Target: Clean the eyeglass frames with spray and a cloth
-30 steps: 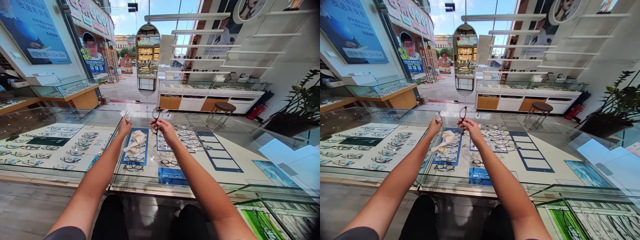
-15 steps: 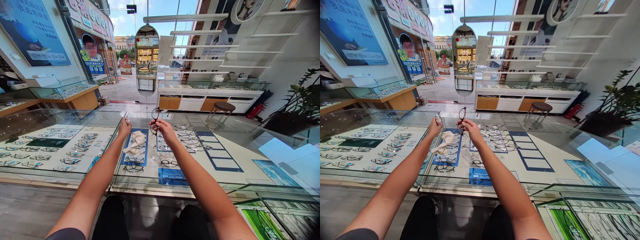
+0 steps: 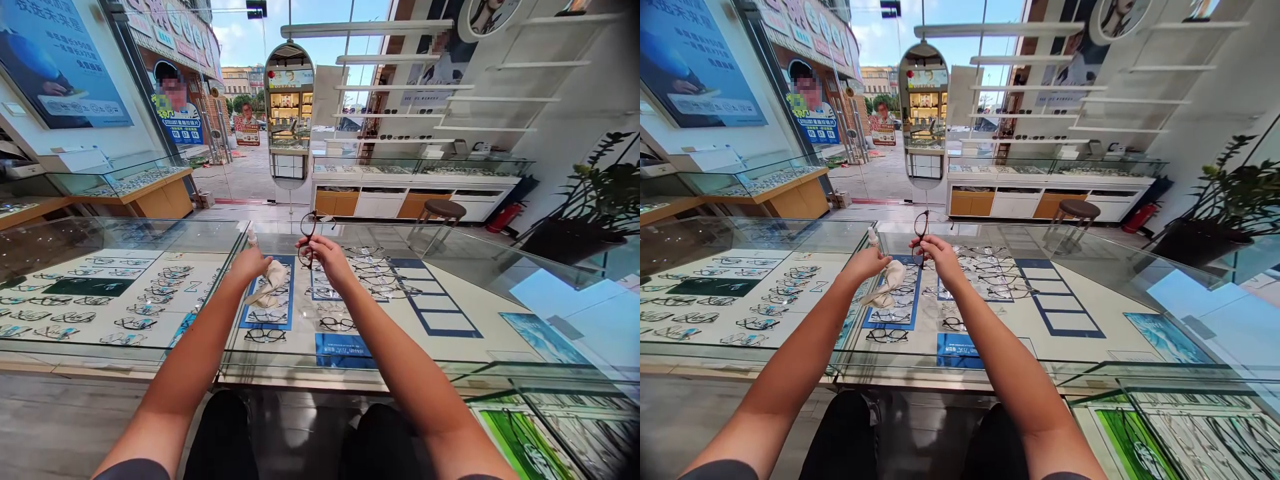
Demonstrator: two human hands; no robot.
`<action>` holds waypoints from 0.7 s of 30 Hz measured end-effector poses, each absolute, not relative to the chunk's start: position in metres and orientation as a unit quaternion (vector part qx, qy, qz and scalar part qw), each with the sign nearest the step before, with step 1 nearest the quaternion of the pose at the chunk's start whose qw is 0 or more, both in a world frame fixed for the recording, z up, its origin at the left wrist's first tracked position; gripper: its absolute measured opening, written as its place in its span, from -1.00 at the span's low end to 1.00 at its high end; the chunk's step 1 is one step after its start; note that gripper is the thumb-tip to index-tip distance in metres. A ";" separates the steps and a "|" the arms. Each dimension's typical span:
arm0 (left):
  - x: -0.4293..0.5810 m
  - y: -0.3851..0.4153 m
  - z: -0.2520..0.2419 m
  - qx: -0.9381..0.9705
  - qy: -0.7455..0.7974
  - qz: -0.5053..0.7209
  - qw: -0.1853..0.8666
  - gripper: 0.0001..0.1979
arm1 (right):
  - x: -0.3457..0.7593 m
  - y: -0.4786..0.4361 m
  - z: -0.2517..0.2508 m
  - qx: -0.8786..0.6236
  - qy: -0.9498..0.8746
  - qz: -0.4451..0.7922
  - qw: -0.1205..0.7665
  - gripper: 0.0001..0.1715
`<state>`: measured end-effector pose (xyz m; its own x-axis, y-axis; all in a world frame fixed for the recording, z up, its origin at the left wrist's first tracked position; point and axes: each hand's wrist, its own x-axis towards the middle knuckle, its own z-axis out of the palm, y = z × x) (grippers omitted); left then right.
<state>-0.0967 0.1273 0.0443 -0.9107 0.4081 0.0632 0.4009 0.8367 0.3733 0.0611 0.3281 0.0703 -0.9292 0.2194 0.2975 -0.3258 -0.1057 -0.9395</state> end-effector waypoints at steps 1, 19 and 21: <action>-0.098 0.129 0.039 0.205 0.962 0.181 0.026 -0.57 | 0.061 0.328 0.070 0.042 -0.644 0.741 0.184 -0.65; -0.082 0.144 0.047 0.210 0.926 0.307 0.067 -0.80 | 0.063 0.328 0.071 0.040 -0.632 0.752 0.187 -0.68; -0.085 0.144 0.046 0.217 0.913 0.335 0.084 -0.75 | 0.062 0.328 0.071 0.039 -0.632 0.751 0.188 -0.68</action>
<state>-0.0854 0.1442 0.0458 -0.8918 0.4524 -0.0071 0.3404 0.6811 0.6482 0.0624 0.3277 0.0707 -0.9264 0.2328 0.2960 -0.3312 -0.1297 -0.9346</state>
